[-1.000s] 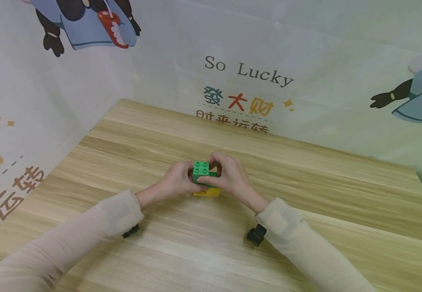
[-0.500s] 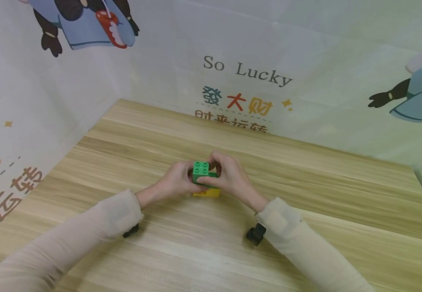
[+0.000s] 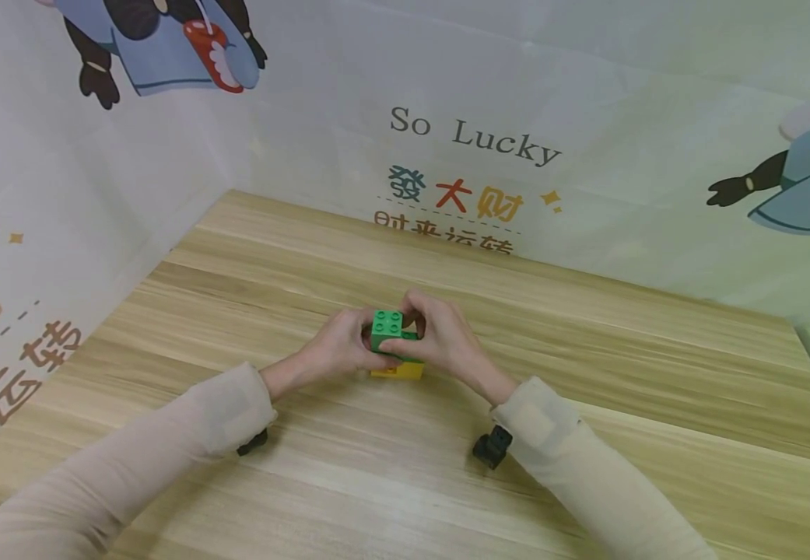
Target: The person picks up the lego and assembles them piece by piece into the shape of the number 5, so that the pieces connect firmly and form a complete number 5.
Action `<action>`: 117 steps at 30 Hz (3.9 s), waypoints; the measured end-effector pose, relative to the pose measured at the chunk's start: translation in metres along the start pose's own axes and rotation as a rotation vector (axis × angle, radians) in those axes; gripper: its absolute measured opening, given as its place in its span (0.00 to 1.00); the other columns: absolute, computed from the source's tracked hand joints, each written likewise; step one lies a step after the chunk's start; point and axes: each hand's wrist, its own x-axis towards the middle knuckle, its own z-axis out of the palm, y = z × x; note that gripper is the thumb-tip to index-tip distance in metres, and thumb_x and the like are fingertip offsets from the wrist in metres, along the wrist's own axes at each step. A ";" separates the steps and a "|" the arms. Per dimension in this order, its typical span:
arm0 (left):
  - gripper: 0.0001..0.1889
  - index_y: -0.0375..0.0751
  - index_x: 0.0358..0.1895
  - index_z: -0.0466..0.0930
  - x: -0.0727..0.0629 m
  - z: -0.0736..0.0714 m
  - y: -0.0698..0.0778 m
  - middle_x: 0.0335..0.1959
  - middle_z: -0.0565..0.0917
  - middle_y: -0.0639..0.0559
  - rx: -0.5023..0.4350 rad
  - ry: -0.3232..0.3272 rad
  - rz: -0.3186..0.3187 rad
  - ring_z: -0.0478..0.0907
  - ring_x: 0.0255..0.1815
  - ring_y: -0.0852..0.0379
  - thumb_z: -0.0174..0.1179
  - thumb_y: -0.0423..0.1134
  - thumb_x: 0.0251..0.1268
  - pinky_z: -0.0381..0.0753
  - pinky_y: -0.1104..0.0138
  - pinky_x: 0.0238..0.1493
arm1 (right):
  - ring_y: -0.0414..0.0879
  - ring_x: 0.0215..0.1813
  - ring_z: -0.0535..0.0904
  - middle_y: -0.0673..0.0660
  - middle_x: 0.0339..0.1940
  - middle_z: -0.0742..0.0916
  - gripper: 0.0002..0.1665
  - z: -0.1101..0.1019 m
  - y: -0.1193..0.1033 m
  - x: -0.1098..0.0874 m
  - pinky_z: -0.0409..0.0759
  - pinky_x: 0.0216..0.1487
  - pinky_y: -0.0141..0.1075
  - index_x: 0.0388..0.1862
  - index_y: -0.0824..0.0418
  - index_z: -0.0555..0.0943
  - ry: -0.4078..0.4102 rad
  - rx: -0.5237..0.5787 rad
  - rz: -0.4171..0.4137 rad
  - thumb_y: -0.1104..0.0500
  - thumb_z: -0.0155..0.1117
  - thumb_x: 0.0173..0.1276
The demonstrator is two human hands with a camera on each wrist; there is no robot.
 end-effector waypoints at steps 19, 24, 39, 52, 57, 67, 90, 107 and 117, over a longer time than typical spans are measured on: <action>0.17 0.33 0.41 0.79 0.002 0.001 0.001 0.32 0.84 0.48 0.008 -0.001 0.027 0.76 0.27 0.63 0.72 0.34 0.46 0.79 0.72 0.29 | 0.39 0.22 0.66 0.52 0.23 0.79 0.20 -0.003 0.000 0.000 0.63 0.22 0.27 0.28 0.62 0.71 -0.021 0.006 0.010 0.58 0.76 0.51; 0.17 0.33 0.40 0.79 0.002 0.000 0.002 0.31 0.84 0.48 0.004 -0.008 0.021 0.76 0.27 0.62 0.72 0.34 0.46 0.79 0.71 0.28 | 0.40 0.23 0.66 0.53 0.24 0.80 0.20 -0.002 0.000 0.000 0.64 0.22 0.27 0.28 0.61 0.71 -0.027 0.001 0.013 0.57 0.76 0.51; 0.20 0.33 0.45 0.78 0.001 -0.001 0.005 0.36 0.83 0.47 -0.002 -0.031 -0.014 0.79 0.31 0.60 0.71 0.34 0.48 0.81 0.71 0.32 | 0.40 0.24 0.66 0.54 0.29 0.82 0.20 0.001 0.001 -0.004 0.63 0.23 0.26 0.32 0.62 0.72 -0.003 0.007 0.052 0.57 0.76 0.50; 0.17 0.33 0.43 0.77 0.000 0.002 0.005 0.31 0.82 0.49 -0.021 -0.039 -0.012 0.75 0.28 0.61 0.70 0.34 0.49 0.78 0.71 0.28 | 0.42 0.29 0.68 0.54 0.33 0.84 0.21 0.003 0.002 -0.009 0.64 0.32 0.30 0.34 0.60 0.75 0.061 -0.090 0.079 0.53 0.77 0.48; 0.18 0.34 0.44 0.78 0.001 0.003 0.005 0.32 0.82 0.49 -0.002 -0.024 -0.010 0.74 0.28 0.61 0.71 0.35 0.49 0.77 0.71 0.29 | 0.44 0.31 0.68 0.52 0.33 0.85 0.22 0.003 0.003 -0.009 0.61 0.36 0.33 0.34 0.59 0.76 0.073 -0.127 0.093 0.51 0.77 0.48; 0.18 0.34 0.43 0.78 0.001 0.004 0.006 0.32 0.82 0.49 -0.003 -0.020 -0.031 0.74 0.29 0.60 0.71 0.36 0.49 0.77 0.71 0.30 | 0.49 0.35 0.71 0.54 0.33 0.83 0.23 0.001 0.003 -0.010 0.62 0.37 0.34 0.33 0.60 0.75 0.093 -0.122 0.083 0.52 0.78 0.47; 0.21 0.33 0.47 0.76 0.002 0.009 0.006 0.39 0.84 0.46 -0.020 -0.028 -0.013 0.79 0.34 0.59 0.71 0.34 0.49 0.81 0.70 0.35 | 0.52 0.44 0.76 0.65 0.43 0.83 0.24 -0.014 0.017 -0.017 0.73 0.44 0.37 0.47 0.70 0.76 0.048 0.165 0.109 0.62 0.73 0.54; 0.27 0.33 0.52 0.74 0.001 0.008 0.007 0.43 0.83 0.44 -0.036 -0.015 -0.048 0.81 0.42 0.53 0.72 0.34 0.46 0.82 0.70 0.42 | 0.52 0.40 0.77 0.65 0.37 0.83 0.11 -0.031 0.047 -0.034 0.76 0.40 0.36 0.40 0.74 0.78 0.106 0.077 0.112 0.67 0.65 0.61; 0.26 0.34 0.50 0.76 -0.005 0.005 0.006 0.41 0.82 0.48 -0.033 0.034 -0.021 0.79 0.41 0.55 0.73 0.39 0.46 0.81 0.67 0.44 | 0.54 0.46 0.77 0.62 0.41 0.85 0.19 -0.033 0.062 -0.039 0.75 0.51 0.46 0.42 0.69 0.80 -0.042 -0.120 0.191 0.62 0.73 0.53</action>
